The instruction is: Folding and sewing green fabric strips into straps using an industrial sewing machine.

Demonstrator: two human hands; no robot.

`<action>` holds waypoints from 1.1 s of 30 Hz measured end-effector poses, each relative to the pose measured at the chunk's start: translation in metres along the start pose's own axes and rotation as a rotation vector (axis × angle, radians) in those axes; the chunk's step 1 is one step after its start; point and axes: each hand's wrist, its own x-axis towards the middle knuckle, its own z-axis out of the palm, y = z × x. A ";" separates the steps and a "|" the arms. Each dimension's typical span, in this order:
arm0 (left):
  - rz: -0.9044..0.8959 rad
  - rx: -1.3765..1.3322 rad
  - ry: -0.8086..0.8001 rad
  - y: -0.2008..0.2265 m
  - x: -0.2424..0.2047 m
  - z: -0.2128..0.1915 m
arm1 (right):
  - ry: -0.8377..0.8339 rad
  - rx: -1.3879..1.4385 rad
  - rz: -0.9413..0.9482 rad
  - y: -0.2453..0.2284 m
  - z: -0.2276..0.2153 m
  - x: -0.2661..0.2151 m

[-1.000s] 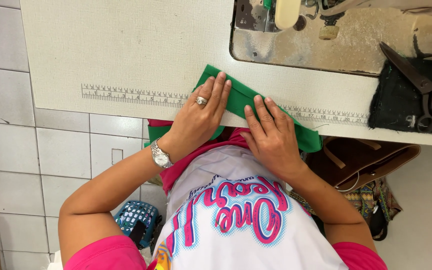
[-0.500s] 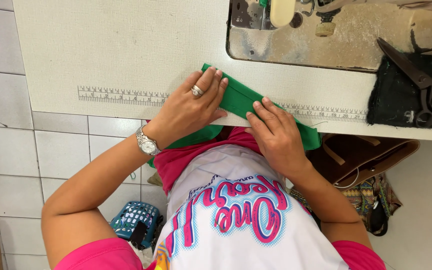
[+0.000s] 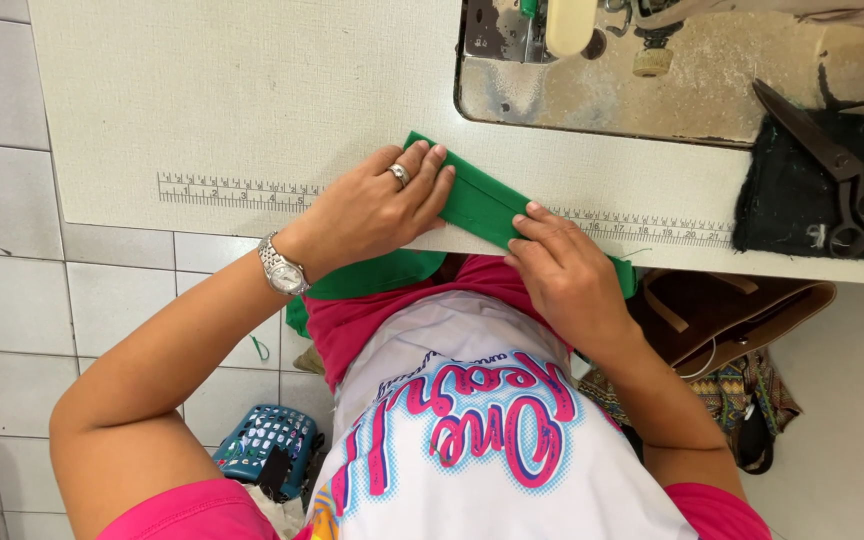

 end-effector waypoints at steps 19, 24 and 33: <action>-0.518 -0.371 0.137 -0.004 0.005 0.038 | -0.052 0.010 0.299 0.012 -0.001 0.024; -0.561 -0.470 0.108 -0.005 0.006 0.037 | -0.109 -0.016 0.306 0.014 -0.005 0.030; -0.538 -0.553 0.025 -0.007 0.020 0.027 | -0.188 -0.026 0.344 0.012 -0.004 0.030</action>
